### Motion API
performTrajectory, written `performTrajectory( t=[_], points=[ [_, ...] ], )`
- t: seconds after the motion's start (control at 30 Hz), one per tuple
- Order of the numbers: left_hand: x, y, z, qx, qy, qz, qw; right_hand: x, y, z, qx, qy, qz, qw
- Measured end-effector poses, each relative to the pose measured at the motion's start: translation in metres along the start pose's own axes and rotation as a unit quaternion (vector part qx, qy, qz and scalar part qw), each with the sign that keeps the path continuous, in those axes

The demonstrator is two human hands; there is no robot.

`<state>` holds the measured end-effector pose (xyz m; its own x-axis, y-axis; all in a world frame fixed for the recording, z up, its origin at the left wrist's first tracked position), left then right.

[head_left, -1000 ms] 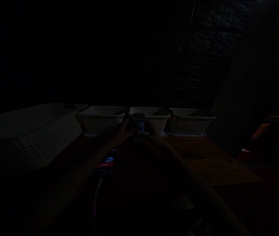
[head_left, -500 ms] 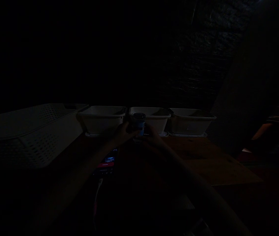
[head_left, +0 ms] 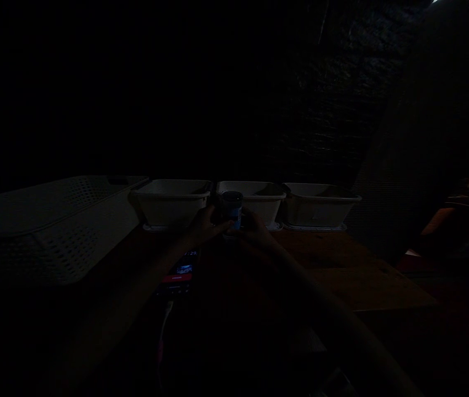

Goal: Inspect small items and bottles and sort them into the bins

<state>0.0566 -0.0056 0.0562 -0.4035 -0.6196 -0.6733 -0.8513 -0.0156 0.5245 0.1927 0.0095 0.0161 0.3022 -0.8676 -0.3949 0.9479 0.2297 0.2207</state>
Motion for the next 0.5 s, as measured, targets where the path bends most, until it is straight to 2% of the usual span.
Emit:
performTrajectory(
  t=[0.23,0.5],
  points=[
    [0.0,-0.002,0.0,0.011,0.017,0.015,1.0,0.0,-0.004,-0.001,-0.005,0.011,0.026,1.0],
    [0.001,-0.005,0.011,-0.016,0.027,0.0,1.0,-0.004,-0.008,-0.006,-0.023,0.033,0.05,0.998]
  ],
)
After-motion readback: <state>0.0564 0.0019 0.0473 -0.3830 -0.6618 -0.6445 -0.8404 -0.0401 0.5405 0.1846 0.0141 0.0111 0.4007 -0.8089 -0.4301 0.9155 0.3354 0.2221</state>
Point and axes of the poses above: each hand's wrist, its own x-axis away from the middle knuckle, its own y-axis out of the back of the hand, z = x × y, the point moved 7 cm from there along -x, towards the middle knuckle, and after that the axes turned 9 degrees about -y, right-handed, at the moved point
